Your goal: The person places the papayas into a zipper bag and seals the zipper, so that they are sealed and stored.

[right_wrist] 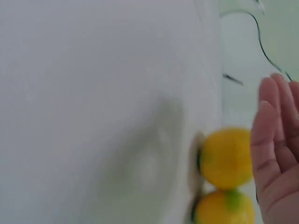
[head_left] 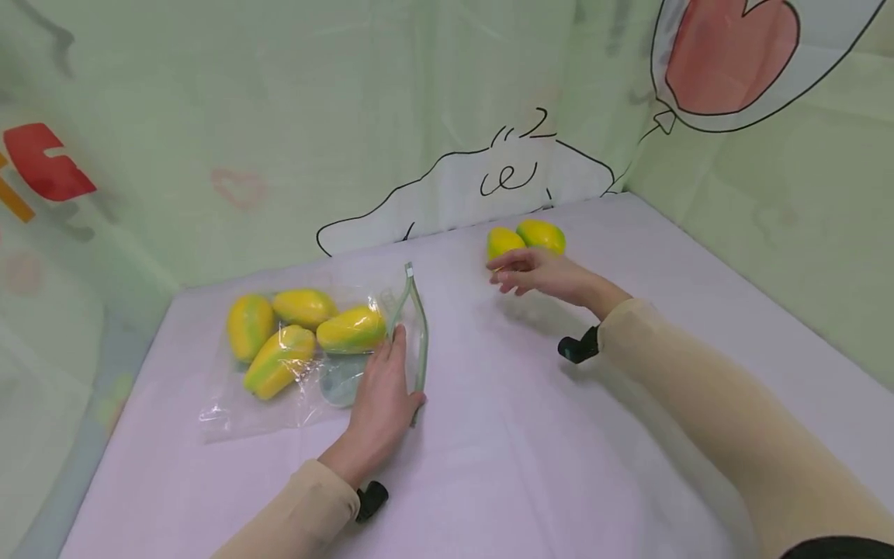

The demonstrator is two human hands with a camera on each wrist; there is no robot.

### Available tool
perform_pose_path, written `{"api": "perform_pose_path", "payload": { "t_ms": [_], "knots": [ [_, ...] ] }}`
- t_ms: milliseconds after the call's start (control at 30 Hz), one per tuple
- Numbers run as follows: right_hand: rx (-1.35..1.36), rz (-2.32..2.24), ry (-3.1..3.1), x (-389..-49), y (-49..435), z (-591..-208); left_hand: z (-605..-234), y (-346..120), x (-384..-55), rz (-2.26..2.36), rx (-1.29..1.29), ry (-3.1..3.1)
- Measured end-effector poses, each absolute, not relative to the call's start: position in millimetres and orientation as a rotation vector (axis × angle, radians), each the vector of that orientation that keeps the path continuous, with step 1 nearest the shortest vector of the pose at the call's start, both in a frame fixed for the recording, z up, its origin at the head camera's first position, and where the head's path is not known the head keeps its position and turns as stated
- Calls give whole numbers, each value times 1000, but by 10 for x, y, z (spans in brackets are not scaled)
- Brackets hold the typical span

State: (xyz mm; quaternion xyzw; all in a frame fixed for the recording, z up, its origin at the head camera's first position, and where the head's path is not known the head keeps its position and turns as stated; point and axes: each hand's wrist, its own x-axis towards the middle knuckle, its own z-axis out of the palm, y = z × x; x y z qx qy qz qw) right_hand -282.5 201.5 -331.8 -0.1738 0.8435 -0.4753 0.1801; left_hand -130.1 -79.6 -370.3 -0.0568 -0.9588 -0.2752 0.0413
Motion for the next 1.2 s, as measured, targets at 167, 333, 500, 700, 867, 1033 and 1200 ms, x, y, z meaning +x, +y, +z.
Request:
{"api": "perform_pose_path", "payload": {
  "t_ms": [167,333,500,700,867,1033,1200],
  "knots": [
    [-179,-1558,2620,-2918,2310,-3203,-3704,-800,-1321,-844,-177,-2930],
    [52,-1665,2757,-3054,2455,-3191,-3695,-806,-1336,-835,-184,-2926],
    [164,-1621,2825,-3178,2461,-3284,-3690,-806,-1346,-857,-187,-2929],
    [197,-1423,2851,-3272,2418,-3405,-3692,-804,-1357,-853,-180,-2938],
    [182,-1266,2828,-3307,2400,-3449,-3680,-786,-1350,-837,-177,-2946],
    [224,-1202,2779,-3330,2379,-3481,-3672,-780,-1348,-835,-170,-2949],
    [291,-1223,2739,-3330,2365,-3513,-3680,-784,-1341,-835,-162,-2947]
  ]
}}
